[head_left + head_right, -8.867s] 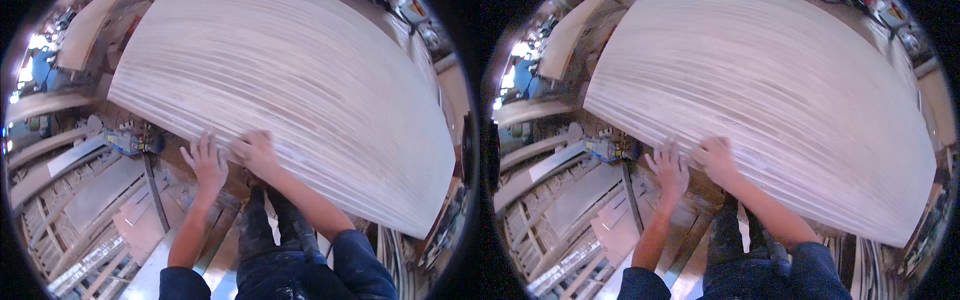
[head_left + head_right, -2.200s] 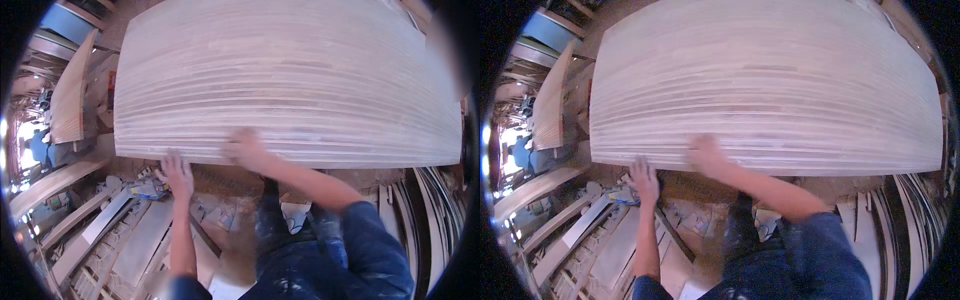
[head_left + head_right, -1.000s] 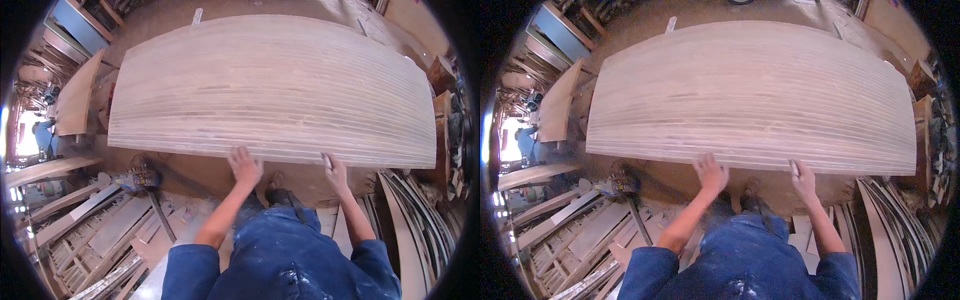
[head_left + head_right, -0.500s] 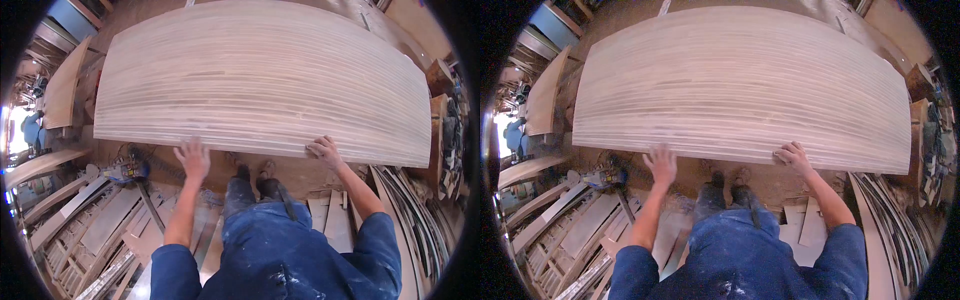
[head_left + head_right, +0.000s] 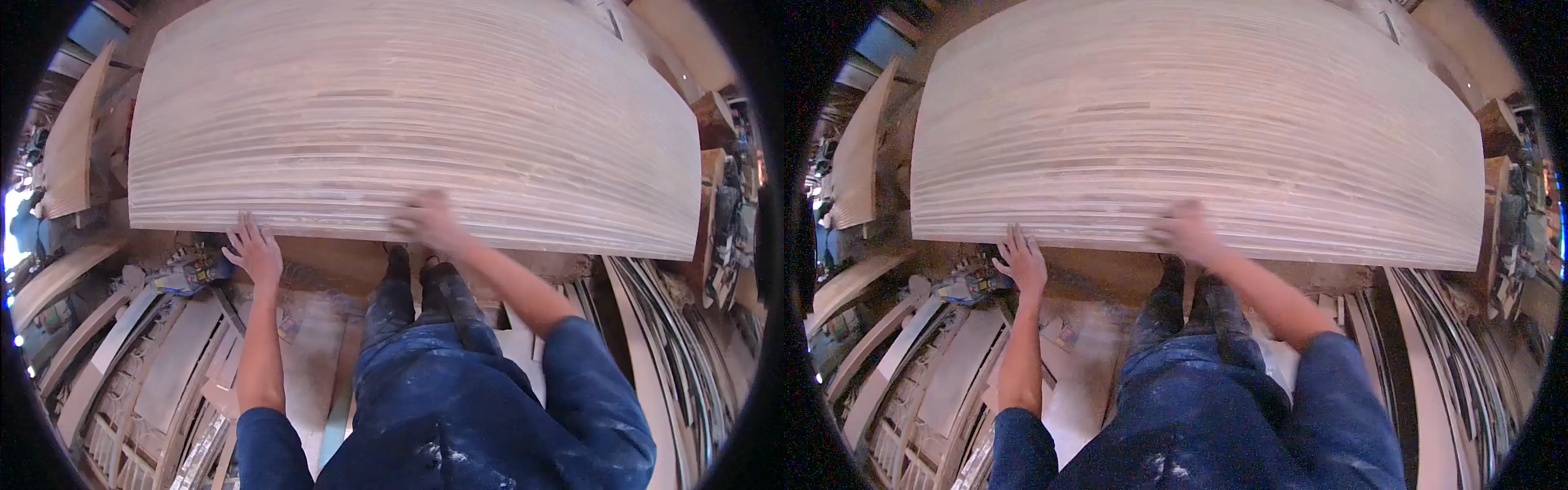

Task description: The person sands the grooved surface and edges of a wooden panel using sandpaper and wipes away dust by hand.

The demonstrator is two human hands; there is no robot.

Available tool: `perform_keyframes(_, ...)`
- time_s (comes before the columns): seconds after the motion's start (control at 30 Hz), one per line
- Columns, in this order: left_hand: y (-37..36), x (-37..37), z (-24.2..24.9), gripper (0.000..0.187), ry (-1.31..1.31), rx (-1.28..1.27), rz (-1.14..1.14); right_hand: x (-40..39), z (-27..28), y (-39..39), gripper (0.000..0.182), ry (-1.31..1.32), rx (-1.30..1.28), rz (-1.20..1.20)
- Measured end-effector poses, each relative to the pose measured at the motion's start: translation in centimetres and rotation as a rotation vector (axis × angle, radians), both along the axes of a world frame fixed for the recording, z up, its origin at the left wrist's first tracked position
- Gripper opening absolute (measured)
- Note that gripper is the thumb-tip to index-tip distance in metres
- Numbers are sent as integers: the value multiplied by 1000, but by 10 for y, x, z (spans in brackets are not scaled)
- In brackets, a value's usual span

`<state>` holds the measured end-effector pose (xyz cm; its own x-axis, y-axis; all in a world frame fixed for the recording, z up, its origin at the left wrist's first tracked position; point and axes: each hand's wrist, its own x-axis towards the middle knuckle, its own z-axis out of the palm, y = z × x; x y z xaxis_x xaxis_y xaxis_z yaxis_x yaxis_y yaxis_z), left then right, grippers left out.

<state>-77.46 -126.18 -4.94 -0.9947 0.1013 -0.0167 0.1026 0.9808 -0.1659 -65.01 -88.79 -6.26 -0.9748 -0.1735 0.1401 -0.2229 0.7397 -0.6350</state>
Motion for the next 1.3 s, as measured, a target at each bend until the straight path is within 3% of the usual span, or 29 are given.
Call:
perform_keyframes(0.1,-13,-7,-9,56,52,64,6,77,44,116,23,-191,185,-86)
perform_keyframes(0.2,-12,-3,-13,54,76,121,-3,64,45,94,18,-206,173,-95)
perform_keyframes(0.3,-9,-5,-7,53,54,133,16,-36,14,-53,19,66,-46,-64)
perform_keyframes(0.33,-9,-6,-4,52,44,133,-4,-72,0,-104,22,-49,-50,-10)
perform_keyframes(0.4,-11,-8,4,51,47,102,-49,-135,-15,-201,22,69,-43,-36)
perform_keyframes(0.5,-19,-17,18,50,-70,-18,-18,-163,3,-223,21,1,140,66)
perform_keyframes(0.57,-34,-24,13,50,-52,-8,13,-120,1,-159,20,17,-39,42)
perform_keyframes(0.63,-38,-29,6,50,-25,-1,54,-50,-5,-48,29,232,152,189)
perform_keyframes(0.73,-44,-26,9,51,44,69,67,35,61,77,30,-98,107,-4)
perform_keyframes(0.83,-28,-11,13,53,-1,138,12,70,62,127,29,-165,219,1)
perform_keyframes(1.07,-12,50,21,54,-62,377,191,-44,40,-55,18,3,-39,-20)
perform_keyframes(1.3,-136,128,-25,48,-170,420,630,-231,28,-321,18,53,-66,141)
